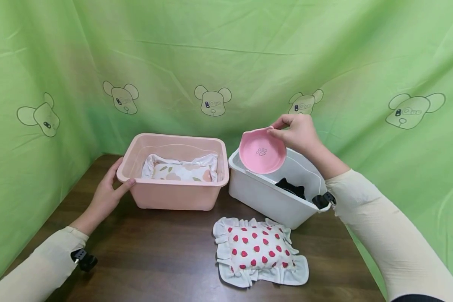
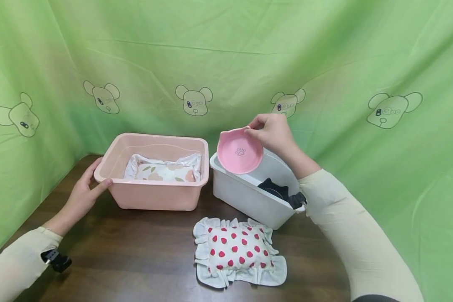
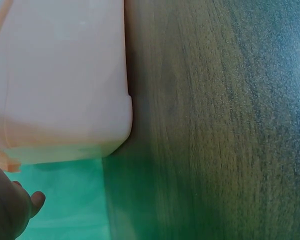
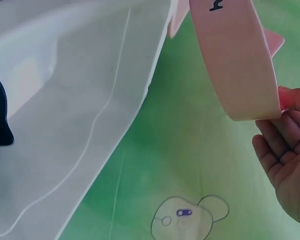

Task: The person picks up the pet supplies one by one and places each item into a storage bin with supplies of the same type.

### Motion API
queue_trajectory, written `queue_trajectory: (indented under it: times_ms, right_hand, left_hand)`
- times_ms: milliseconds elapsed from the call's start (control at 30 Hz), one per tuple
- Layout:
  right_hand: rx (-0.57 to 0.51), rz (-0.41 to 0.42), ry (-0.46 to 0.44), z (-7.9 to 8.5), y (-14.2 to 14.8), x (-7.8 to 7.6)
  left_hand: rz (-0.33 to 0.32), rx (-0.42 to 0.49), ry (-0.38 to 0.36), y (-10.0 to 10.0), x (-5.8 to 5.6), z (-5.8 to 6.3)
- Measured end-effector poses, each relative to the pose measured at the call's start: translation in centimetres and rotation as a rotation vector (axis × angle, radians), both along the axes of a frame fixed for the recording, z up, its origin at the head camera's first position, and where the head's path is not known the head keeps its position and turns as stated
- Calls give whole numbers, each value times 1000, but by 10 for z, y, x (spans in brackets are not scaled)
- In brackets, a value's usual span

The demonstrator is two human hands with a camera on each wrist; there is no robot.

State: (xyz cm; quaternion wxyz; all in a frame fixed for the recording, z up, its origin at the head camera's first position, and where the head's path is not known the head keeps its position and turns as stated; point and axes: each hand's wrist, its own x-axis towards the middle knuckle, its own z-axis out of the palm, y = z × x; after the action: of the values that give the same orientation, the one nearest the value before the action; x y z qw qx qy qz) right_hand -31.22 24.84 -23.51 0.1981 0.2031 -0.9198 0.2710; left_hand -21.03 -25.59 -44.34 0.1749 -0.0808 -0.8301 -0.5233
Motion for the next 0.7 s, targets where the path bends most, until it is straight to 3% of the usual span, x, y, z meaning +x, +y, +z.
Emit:
queue_trajectory:
  times_ms: [333, 700]
  right_hand:
    - [-9, -2, -8, -3, 15, -40]
    - [12, 28, 5, -37, 29, -73]
  left_hand:
    - [5, 15, -14, 1, 3, -3]
    - [17, 10, -5, 3, 6, -3]
